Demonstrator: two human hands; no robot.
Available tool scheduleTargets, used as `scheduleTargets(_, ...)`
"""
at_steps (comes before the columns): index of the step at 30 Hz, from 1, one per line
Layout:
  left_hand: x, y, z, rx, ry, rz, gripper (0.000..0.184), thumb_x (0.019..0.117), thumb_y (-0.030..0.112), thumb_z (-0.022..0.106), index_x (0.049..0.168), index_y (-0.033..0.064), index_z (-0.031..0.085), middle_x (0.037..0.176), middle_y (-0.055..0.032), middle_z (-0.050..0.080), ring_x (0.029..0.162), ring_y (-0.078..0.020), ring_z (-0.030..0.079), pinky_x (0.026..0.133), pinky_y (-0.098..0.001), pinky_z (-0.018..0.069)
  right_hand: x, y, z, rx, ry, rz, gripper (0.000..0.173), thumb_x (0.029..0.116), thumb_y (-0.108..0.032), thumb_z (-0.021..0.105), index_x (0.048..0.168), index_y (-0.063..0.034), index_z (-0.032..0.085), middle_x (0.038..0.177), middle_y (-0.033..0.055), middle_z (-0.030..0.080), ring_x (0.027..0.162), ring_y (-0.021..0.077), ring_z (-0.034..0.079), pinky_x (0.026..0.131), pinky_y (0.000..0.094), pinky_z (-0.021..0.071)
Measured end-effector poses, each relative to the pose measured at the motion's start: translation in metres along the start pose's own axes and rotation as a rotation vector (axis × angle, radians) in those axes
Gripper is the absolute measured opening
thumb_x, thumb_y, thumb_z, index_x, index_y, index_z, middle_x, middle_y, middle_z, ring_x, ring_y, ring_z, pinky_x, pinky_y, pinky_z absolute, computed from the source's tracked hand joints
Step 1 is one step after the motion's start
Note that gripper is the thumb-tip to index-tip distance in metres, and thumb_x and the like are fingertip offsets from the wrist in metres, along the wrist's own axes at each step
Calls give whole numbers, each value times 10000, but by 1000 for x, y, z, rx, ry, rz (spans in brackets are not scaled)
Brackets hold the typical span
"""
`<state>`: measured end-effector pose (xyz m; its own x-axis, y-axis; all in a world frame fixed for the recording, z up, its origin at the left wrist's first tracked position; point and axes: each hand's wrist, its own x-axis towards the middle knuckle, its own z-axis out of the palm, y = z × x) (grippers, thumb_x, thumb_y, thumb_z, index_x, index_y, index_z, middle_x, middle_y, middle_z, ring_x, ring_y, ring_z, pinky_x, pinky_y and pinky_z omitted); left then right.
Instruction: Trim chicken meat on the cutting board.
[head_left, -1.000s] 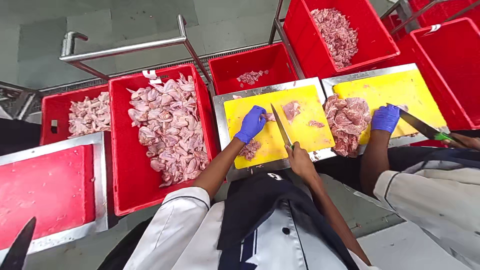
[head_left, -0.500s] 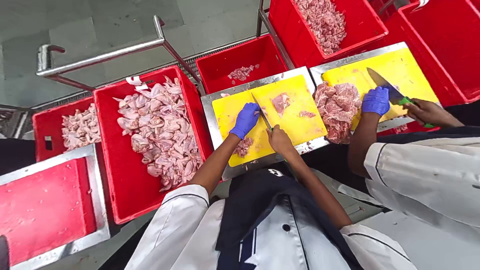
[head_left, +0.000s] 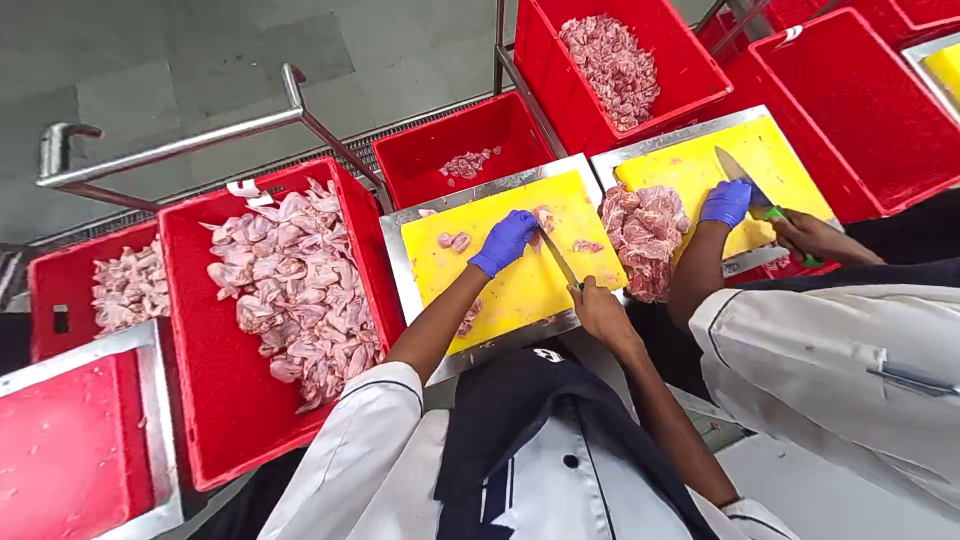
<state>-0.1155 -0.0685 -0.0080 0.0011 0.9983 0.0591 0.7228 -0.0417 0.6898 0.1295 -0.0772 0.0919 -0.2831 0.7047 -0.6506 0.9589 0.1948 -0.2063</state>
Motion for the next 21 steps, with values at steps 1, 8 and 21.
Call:
scheduleTargets(1, 4, -2, 3, 5, -6, 23, 245, 1029, 75, 529, 1176, 12, 715, 1284, -171, 675, 1277, -323, 606, 1108, -462, 479, 2, -3, -3, -22, -16, 12, 553, 1105, -461, 383, 1324, 28, 522, 1109, 259, 677, 1076, 432, 682, 903, 589, 541)
scheduleTargets(8, 10, -14, 10, 69, 5, 30, 255, 1043, 72, 508, 1146, 36, 738, 1251, -145, 700, 1289, -320, 598, 1103, -460, 480, 76, -59, 1, 76, 51, -10, 538, 1105, -426, 390, 1354, 38, 502, 1162, 245, 668, 1105, 391, 684, 918, 563, 549)
scheduleTargets(21, -61, -8, -19, 324, 30, -356, 318, 1032, 357, 567, 1171, 142, 756, 1169, -144, 721, 1155, -363, 648, 1045, -568, 453, -13, 15, 42, 10, 8, 100, 540, 1100, -461, 395, 1318, 19, 515, 1081, 239, 687, 1065, 399, 696, 902, 562, 552)
